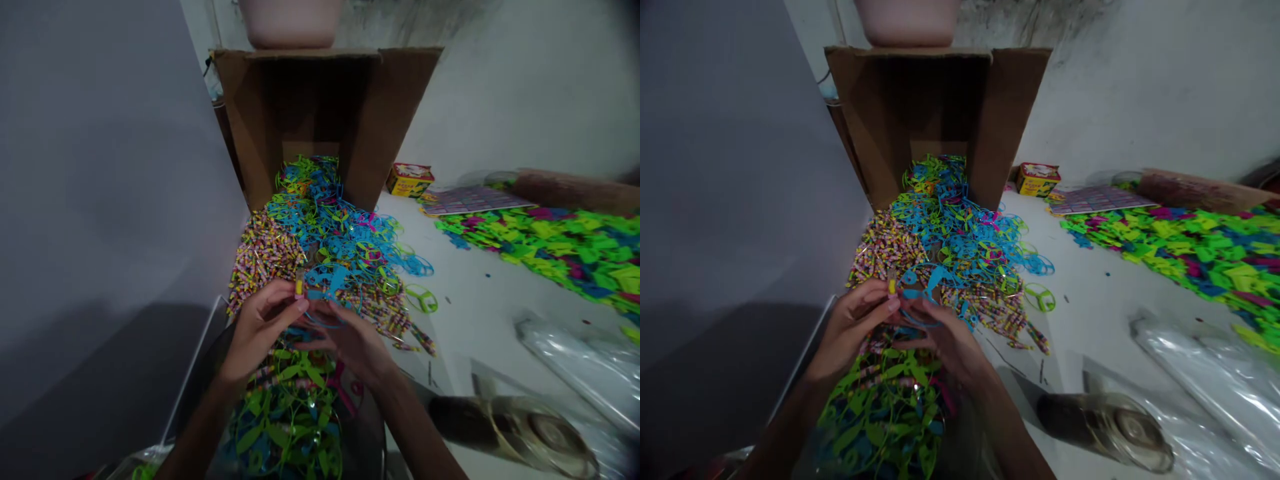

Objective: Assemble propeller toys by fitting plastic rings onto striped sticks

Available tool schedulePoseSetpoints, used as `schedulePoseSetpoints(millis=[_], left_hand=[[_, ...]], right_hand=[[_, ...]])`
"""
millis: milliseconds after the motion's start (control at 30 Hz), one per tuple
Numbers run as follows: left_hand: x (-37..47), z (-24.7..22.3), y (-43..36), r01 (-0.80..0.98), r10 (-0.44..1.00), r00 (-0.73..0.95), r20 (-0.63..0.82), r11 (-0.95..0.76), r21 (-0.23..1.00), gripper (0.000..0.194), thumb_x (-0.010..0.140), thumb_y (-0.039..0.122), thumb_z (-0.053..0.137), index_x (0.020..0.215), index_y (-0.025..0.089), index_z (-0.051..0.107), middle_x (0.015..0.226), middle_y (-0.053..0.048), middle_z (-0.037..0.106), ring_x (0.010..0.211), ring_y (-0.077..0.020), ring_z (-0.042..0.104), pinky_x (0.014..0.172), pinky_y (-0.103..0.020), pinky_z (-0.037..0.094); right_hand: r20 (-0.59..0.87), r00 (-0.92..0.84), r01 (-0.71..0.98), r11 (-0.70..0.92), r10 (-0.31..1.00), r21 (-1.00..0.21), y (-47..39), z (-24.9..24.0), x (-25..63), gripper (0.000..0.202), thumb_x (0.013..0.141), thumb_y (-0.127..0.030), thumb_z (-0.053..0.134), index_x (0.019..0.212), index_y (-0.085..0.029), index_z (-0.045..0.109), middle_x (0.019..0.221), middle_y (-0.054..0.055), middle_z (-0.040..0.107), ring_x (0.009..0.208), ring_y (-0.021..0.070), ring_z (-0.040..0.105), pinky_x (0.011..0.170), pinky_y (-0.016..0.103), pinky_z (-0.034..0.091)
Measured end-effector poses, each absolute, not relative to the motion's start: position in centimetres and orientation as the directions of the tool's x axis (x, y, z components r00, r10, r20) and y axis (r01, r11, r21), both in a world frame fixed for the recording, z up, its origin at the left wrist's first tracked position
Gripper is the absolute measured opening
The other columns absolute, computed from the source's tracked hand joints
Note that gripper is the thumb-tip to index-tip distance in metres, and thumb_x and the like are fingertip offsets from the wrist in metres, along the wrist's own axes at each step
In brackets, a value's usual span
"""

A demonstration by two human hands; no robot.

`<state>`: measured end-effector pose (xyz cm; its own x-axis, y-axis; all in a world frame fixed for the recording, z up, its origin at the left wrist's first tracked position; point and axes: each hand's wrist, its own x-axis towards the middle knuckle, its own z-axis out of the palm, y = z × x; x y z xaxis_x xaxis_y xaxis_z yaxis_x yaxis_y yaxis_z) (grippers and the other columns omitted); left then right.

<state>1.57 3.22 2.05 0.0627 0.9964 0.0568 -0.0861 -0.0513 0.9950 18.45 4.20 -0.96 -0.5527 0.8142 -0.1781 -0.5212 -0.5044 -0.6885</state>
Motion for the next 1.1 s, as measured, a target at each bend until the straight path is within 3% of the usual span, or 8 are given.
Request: schedulePoseSetpoints(millis=[133,233,333,433,533,633,733,1100], left_hand=[[0.3,2.9,3.6,0.113,0.983,0.152,0.107,-0.124,0.986,0.016,0.082,0.033,0.072,0.09,0.021,0.067,0.09,-0.002,0.069,0.088,-0.0162,0.066,0.079,-0.024,0.053],[0.2,3.1,3.7,0.171,0.976,0.171,0.132,-0.162,0.972,0.015,0.083,0.033,0.072,0.091,0.022,0.067,0.093,-0.002,0.069,0.089,-0.0164,0.066,0.079,-0.024,0.052],[0.6,3.0,3.3,0.171,0.967,0.002,0.253,-0.25,0.953,0.015,0.082,0.032,0.073,0.093,0.023,0.066,0.098,-0.002,0.068,0.096,-0.0174,0.065,0.086,-0.026,0.05],[1.7,2.6,2.1,0.188,0.891,-0.258,0.373,-0.333,0.924,0.016,0.081,0.029,0.075,0.091,0.023,0.064,0.09,0.001,0.064,0.091,-0.0146,0.062,0.084,-0.023,0.049],[3.3,2.0,0.1,0.104,0.899,-0.34,0.277,-0.257,0.961,0.017,0.081,0.028,0.075,0.088,0.023,0.06,0.078,0.005,0.061,0.073,-0.0101,0.061,0.07,-0.019,0.05],[4.8,1.2,-1.6,0.041,0.942,-0.297,0.153,-0.148,0.988,0.022,0.078,0.03,0.078,0.092,0.023,0.062,0.085,0.003,0.07,0.079,-0.0124,0.068,0.073,-0.021,0.055],[5.7,0.3,-2.4,0.037,0.942,-0.309,0.129,-0.124,0.992,0.02,0.078,0.029,0.079,0.092,0.023,0.065,0.089,0.001,0.074,0.086,-0.016,0.071,0.078,-0.025,0.059],[5.8,1.0,-2.7,0.155,0.958,-0.257,0.128,-0.09,0.984,0.019,0.082,0.037,0.073,0.078,0.022,0.063,0.076,0.001,0.072,0.072,-0.0167,0.069,0.071,-0.027,0.059]], right_hand=[[-0.218,-0.56,-0.382,-0.482,0.8,-0.789,4.5,0.0,18.8,0.03,0.079,-0.045,0.077,0.091,-0.018,0.077,0.105,0.009,0.076,0.107,0.0263,0.069,0.081,0.04,0.062],[-0.224,-0.629,-0.252,-0.467,0.745,-0.847,4.6,0.1,18.7,0.038,0.08,-0.051,0.073,0.097,-0.018,0.077,0.102,0.009,0.076,0.098,0.0243,0.072,0.07,0.034,0.063],[-0.212,-0.656,-0.252,-0.475,0.725,-0.843,4.8,0.2,18.5,0.048,0.084,-0.056,0.067,0.106,-0.014,0.076,0.099,0.013,0.076,0.093,0.027,0.074,0.071,0.038,0.062],[-0.172,-0.509,-0.443,-0.428,0.844,-0.788,4.9,0.5,18.1,0.047,0.085,-0.056,0.066,0.1,-0.013,0.077,0.1,0.014,0.076,0.103,0.0292,0.071,0.088,0.043,0.057],[-0.17,-0.335,-0.589,-0.346,0.927,-0.73,4.4,1.1,17.2,0.046,0.088,-0.057,0.061,0.1,-0.015,0.077,0.113,0.013,0.074,0.114,0.028,0.067,0.105,0.044,0.047],[-0.198,-0.296,-0.631,-0.347,0.934,-0.694,3.2,1.7,16.1,0.049,0.091,-0.058,0.055,0.108,-0.017,0.076,0.125,0.011,0.069,0.122,0.027,0.062,0.112,0.043,0.041],[-0.213,-0.28,-0.637,-0.347,0.936,-0.689,1.8,2.1,15.2,0.048,0.091,-0.059,0.053,0.11,-0.021,0.076,0.127,0.006,0.068,0.125,0.0268,0.059,0.112,0.041,0.041],[-0.201,-0.13,-0.648,-0.237,0.971,-0.724,0.4,1.7,14.0,0.046,0.087,-0.06,0.058,0.105,-0.023,0.078,0.115,0.008,0.073,0.121,0.031,0.061,0.106,0.048,0.047]])
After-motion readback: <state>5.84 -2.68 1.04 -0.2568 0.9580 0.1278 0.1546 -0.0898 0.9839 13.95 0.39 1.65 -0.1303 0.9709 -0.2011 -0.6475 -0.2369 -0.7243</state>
